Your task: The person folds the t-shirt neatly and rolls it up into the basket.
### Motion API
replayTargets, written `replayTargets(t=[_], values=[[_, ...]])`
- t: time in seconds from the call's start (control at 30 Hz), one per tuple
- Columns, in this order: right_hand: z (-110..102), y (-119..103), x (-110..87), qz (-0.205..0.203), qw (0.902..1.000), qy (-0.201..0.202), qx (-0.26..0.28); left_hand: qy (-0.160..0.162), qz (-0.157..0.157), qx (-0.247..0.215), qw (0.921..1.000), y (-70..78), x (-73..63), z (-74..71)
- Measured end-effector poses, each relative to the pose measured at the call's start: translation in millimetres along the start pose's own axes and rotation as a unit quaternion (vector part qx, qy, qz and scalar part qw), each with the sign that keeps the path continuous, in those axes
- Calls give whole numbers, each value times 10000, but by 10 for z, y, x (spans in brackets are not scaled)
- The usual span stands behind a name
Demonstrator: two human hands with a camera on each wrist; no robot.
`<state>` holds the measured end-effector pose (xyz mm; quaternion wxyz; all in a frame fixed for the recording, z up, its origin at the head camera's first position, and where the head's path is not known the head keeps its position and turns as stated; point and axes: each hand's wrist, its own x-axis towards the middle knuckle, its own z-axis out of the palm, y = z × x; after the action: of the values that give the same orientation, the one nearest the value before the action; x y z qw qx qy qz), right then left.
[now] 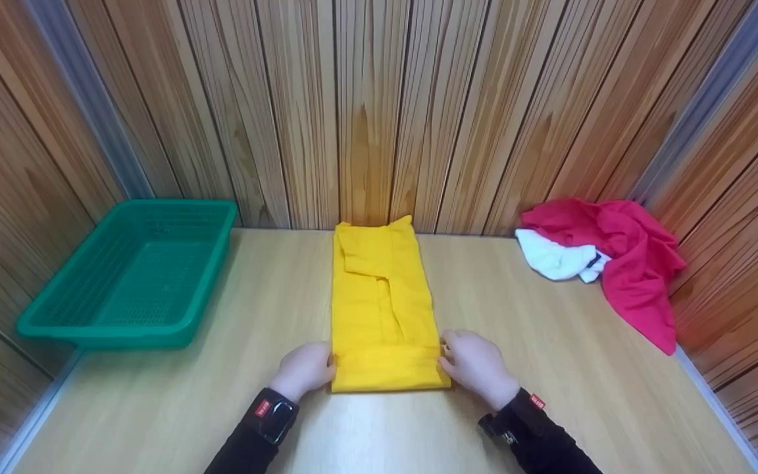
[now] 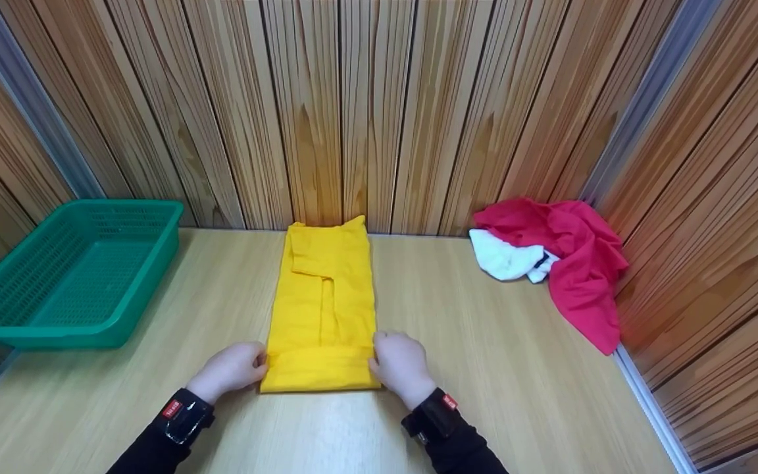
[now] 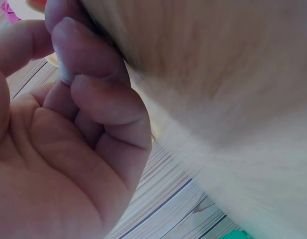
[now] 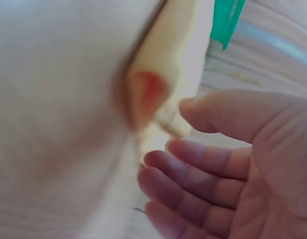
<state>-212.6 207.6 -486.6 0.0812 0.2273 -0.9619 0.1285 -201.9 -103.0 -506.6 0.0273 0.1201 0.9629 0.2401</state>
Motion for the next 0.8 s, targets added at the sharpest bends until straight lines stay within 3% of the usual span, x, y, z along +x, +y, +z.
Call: replayTargets(t=[0.13, 0.33, 0.53, 0.8], values=[[-53, -151, -41, -765, 9956, 506, -198, 29, 62, -22, 10000, 5, -10, 3], [-14, -301, -74, -1479, 9887, 239, -70, 60, 132, -104, 9998, -17, -13, 5], [94, -355, -95, -1852, 9826, 79, -122, 19, 86, -123, 9999, -11, -14, 10], [160, -383, -92, -1982, 9795, -92, -346, 101, 121, -66, 9999, -15, -14, 16]])
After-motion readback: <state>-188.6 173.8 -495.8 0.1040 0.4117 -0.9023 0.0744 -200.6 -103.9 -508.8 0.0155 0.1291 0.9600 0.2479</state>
